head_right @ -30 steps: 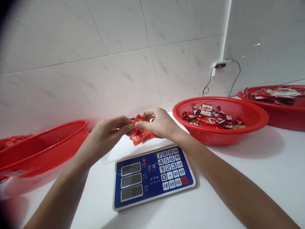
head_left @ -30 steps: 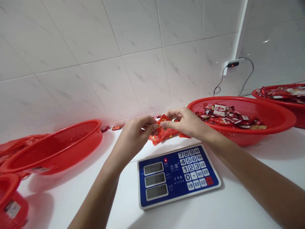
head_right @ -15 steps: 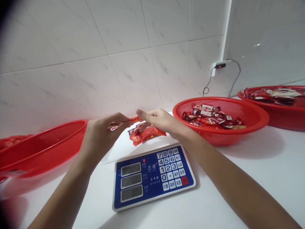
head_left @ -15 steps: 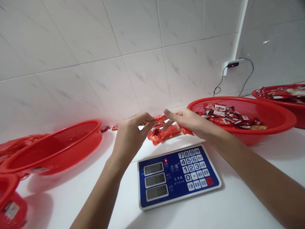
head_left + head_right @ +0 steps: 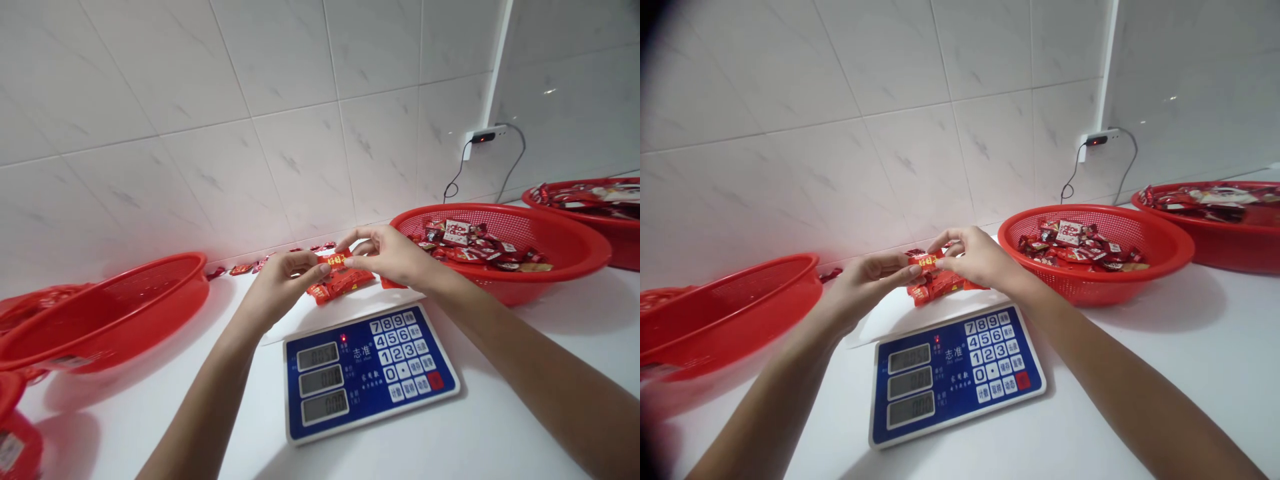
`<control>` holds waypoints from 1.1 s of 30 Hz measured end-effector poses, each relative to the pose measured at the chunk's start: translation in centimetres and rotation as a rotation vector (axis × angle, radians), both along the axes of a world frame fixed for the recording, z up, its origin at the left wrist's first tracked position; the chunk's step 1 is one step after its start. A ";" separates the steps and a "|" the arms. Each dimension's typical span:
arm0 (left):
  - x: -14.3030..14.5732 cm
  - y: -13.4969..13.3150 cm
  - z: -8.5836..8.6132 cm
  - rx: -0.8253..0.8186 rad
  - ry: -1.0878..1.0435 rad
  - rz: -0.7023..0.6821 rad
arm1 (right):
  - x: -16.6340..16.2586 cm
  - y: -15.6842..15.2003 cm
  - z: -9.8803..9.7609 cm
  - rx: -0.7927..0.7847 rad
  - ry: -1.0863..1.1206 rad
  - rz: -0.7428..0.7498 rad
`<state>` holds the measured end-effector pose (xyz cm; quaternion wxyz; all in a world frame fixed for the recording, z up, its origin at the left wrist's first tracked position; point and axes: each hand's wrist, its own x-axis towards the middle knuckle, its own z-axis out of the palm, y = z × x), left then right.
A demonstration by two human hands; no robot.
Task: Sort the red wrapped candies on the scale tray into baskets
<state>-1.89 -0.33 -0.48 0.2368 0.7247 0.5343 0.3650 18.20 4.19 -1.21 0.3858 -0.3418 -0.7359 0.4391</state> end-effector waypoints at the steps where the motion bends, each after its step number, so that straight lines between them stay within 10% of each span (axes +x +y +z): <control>1: 0.1 0.0 0.0 0.020 0.024 0.009 | 0.0 0.0 0.0 0.000 0.008 0.003; 18: -1.4 0.3 0.6 0.182 0.146 0.361 | 1.8 0.8 0.9 0.143 0.047 -0.266; 33: -1.3 -0.5 1.1 0.233 0.027 0.338 | 1.7 0.7 0.7 0.154 0.030 -0.207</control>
